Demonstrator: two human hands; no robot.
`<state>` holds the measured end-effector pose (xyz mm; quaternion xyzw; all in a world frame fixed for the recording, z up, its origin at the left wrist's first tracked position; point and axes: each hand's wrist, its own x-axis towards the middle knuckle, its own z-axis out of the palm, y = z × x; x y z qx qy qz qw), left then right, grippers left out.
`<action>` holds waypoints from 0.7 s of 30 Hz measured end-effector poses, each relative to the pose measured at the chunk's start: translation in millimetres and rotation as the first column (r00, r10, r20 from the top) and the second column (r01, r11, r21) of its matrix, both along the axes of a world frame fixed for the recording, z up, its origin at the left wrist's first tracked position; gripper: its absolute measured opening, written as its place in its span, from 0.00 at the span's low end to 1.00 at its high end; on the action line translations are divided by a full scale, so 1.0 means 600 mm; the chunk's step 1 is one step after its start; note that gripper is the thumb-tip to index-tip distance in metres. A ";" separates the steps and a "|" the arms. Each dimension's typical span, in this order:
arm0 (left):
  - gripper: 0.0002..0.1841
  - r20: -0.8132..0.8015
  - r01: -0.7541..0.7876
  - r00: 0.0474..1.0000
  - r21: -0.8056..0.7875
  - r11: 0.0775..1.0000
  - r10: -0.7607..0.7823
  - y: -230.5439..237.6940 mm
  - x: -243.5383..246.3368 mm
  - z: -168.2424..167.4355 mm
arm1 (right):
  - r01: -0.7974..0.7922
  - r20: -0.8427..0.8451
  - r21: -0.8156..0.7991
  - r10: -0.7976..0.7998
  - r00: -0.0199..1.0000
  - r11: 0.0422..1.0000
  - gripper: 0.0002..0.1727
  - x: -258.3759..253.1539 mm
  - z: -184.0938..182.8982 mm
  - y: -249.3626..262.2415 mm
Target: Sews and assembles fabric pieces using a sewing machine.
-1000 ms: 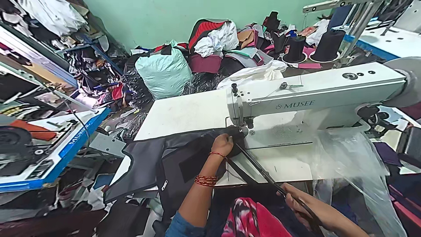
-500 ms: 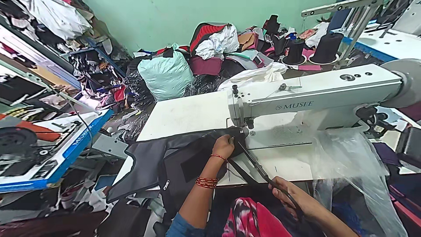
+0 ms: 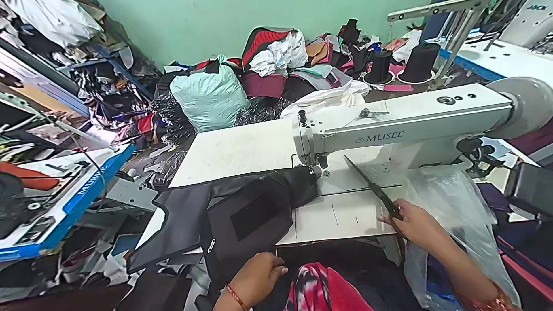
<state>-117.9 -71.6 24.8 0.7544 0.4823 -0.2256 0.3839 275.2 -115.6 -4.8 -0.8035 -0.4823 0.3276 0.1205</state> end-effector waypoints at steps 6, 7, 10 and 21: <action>0.20 0.478 -0.381 0.860 0.367 0.848 0.179 0.104 0.131 -0.010 | 0.012 0.238 0.010 -0.014 0.971 1.000 0.33 -0.027 0.007 0.066; 0.25 0.499 -0.428 0.837 0.340 0.837 0.225 0.131 0.152 -0.020 | -0.003 0.247 0.016 -0.001 0.969 1.000 0.34 -0.029 0.009 0.069; 0.30 0.574 -0.541 0.740 0.200 0.817 0.350 0.191 0.202 -0.050 | -0.057 0.288 0.109 0.023 0.957 0.992 0.29 -0.043 0.019 0.071; 0.15 0.638 -0.643 0.628 0.103 0.759 0.446 0.217 0.243 -0.089 | -0.153 -0.378 0.364 0.296 0.877 0.919 0.20 -0.165 -0.047 0.243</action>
